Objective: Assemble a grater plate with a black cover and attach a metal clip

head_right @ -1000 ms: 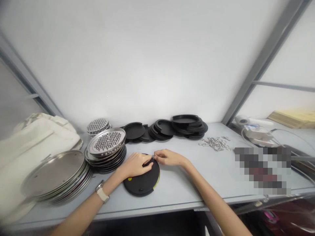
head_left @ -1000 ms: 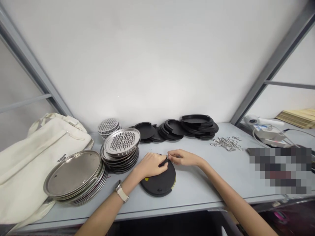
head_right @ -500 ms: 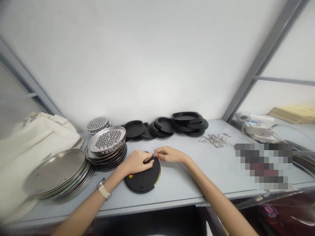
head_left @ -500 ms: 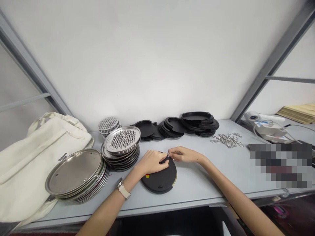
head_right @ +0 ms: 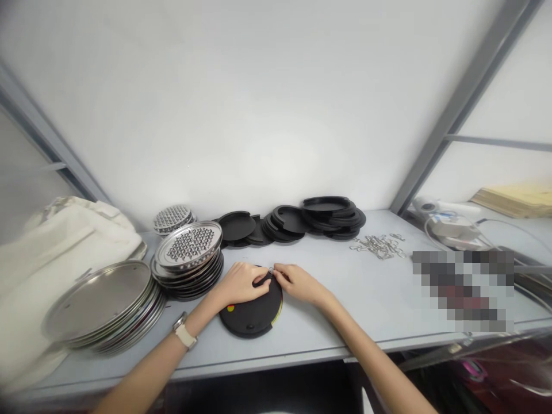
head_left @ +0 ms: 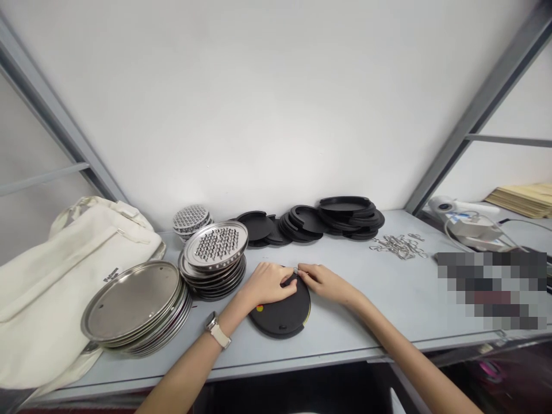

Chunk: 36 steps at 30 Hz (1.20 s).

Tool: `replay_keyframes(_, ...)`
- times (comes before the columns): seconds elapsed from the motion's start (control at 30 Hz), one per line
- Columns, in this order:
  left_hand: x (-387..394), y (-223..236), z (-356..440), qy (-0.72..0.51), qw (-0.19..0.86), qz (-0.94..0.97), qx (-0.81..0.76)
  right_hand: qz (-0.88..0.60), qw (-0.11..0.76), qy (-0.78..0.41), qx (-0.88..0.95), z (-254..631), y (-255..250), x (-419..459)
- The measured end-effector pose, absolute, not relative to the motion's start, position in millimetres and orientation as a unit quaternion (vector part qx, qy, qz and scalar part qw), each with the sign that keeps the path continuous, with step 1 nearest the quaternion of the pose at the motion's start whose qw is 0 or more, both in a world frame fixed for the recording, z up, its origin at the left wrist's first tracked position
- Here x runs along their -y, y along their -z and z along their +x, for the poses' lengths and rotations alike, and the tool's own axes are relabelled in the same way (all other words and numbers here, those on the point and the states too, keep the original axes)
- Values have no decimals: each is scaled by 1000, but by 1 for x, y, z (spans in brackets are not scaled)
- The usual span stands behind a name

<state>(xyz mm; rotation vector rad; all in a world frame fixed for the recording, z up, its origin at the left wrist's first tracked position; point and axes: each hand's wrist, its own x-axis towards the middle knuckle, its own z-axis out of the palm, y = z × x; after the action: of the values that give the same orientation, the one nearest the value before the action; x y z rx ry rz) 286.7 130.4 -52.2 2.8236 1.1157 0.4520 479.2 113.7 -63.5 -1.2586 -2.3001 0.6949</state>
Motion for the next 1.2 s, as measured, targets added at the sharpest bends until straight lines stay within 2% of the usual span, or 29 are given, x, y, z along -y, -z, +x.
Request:
replay_keyframes(0.13, -131, 52, 287, -145, 38, 918, -366, -512, 250, -182, 802, 467, 72, -100)
replay_keyframes(0.27, -131, 52, 287, -136, 41, 921, -364, -523, 251, -152, 800, 466, 74, -95)
replay_keyframes(1.2, -126, 45, 284, -118, 42, 931, -344, -495, 233, -107, 830, 471, 76, -93)
